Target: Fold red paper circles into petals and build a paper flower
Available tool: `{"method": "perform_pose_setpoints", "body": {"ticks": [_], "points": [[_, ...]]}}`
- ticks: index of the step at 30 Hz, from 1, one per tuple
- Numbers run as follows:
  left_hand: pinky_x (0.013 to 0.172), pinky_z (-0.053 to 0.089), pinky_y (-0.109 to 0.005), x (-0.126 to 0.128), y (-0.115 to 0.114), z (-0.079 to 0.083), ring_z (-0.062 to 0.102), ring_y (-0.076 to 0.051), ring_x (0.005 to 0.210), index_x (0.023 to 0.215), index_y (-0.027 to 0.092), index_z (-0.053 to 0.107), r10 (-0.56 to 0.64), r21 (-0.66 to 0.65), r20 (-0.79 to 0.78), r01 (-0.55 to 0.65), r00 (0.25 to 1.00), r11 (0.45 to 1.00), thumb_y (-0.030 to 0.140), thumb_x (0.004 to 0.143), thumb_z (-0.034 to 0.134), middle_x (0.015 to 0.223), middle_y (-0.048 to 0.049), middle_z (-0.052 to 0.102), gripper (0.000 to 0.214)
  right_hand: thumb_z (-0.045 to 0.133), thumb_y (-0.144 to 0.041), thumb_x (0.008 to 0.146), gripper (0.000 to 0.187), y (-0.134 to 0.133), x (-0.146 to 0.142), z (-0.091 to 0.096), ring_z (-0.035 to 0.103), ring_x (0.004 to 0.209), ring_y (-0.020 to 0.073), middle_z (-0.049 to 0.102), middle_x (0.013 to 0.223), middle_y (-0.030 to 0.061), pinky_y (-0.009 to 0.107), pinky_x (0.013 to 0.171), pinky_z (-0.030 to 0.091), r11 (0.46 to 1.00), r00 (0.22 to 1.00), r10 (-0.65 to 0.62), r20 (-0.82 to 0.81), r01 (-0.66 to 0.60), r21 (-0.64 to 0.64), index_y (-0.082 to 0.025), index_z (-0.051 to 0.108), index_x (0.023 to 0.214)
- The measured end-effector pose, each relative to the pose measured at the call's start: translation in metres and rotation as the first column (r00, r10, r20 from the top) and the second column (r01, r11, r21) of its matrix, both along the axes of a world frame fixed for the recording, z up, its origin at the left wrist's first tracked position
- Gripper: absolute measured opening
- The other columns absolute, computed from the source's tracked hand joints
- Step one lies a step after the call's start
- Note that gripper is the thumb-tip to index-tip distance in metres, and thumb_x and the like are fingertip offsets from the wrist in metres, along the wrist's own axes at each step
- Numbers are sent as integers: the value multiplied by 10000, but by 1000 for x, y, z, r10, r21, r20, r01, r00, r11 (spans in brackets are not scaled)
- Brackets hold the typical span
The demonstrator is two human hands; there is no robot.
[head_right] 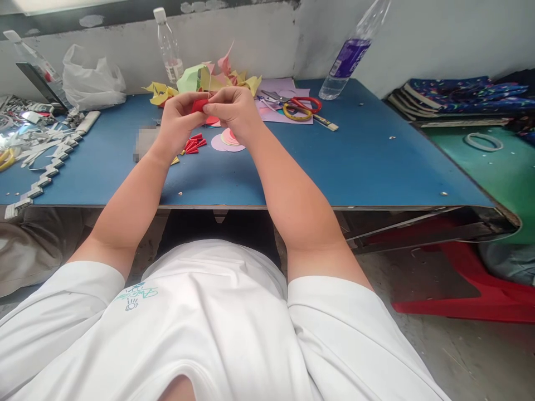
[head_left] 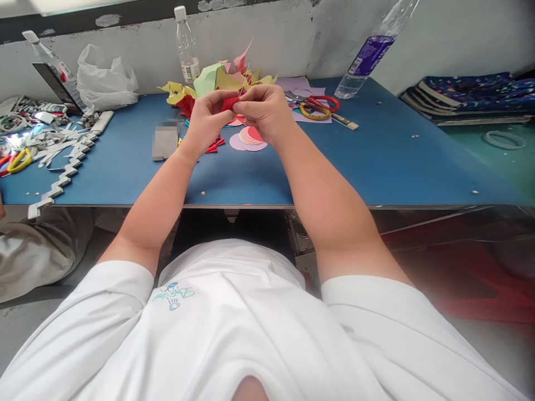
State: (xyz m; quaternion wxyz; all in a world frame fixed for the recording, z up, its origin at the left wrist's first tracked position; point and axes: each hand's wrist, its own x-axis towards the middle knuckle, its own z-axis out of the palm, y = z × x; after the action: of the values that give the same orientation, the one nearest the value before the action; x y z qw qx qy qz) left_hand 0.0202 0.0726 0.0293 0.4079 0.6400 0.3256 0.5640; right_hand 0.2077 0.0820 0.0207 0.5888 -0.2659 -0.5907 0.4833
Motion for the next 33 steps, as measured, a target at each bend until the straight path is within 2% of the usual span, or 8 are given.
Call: {"method": "perform_pose_setpoints", "body": {"ticks": [3,6,12,16,21,23,27,33], "points": [[1062,767,-425,0,-3,2,880,-282,1248,996,420,941,36,-23,-45,-37,998,999,173,787,919,1225,30,960,325,1183,-444,675,476,1,1,-1,293,737,168,544,761,-51,391,699,275,1000,1000,16,-17,-16,1,-304,732,729],[1020,763,-438,-2,-3,1,877,-284,1208,1014,442,931,46,-22,-59,-47,997,999,249,798,945,1180,29,949,291,1145,-400,717,361,2,3,-1,284,725,170,481,719,-64,391,703,275,1000,999,28,-17,-28,-3,-299,808,798],[945,718,-463,-10,17,-9,806,-246,993,1121,397,949,-72,30,-4,72,997,997,260,780,1003,1060,15,896,371,1195,-516,760,382,-1,7,2,318,724,208,492,711,-39,408,703,333,999,998,35,44,-35,10,-330,888,889],[912,718,-444,-11,23,-12,818,-242,976,1195,362,922,-27,34,-50,28,998,999,276,865,1065,1049,-7,878,370,1208,-516,725,421,-2,7,4,331,716,184,540,725,-45,399,718,317,998,998,49,33,-50,29,-299,872,857],[919,722,-390,-7,13,-9,872,-230,1004,1255,305,861,-7,63,-54,10,999,998,311,976,1025,1054,-10,849,324,1216,-598,751,510,0,5,3,318,700,167,550,727,-69,389,724,291,999,999,42,12,-42,32,-283,845,902],[927,719,-371,-4,9,-7,888,-233,1017,1242,284,831,1,75,-48,2,999,997,327,990,1031,1041,-7,840,325,1223,-662,715,565,0,3,3,310,708,175,557,708,-72,401,731,282,999,1000,21,13,-22,30,-295,828,884],[887,701,-345,-1,4,-4,874,-218,953,1209,272,791,0,66,-9,1,1000,998,269,977,1032,991,8,814,335,1228,-817,499,743,-2,-3,6,298,728,177,592,690,-52,424,747,260,999,999,-47,11,47,7,-312,780,813],[843,661,-316,3,0,-5,835,-189,866,1031,254,655,-3,-5,102,4,995,1000,163,999,1011,849,45,631,369,1190,-706,637,629,-4,-5,6,305,712,161,565,693,-83,408,720,266,999,999,-37,-4,37,24,-313,737,825]]}}
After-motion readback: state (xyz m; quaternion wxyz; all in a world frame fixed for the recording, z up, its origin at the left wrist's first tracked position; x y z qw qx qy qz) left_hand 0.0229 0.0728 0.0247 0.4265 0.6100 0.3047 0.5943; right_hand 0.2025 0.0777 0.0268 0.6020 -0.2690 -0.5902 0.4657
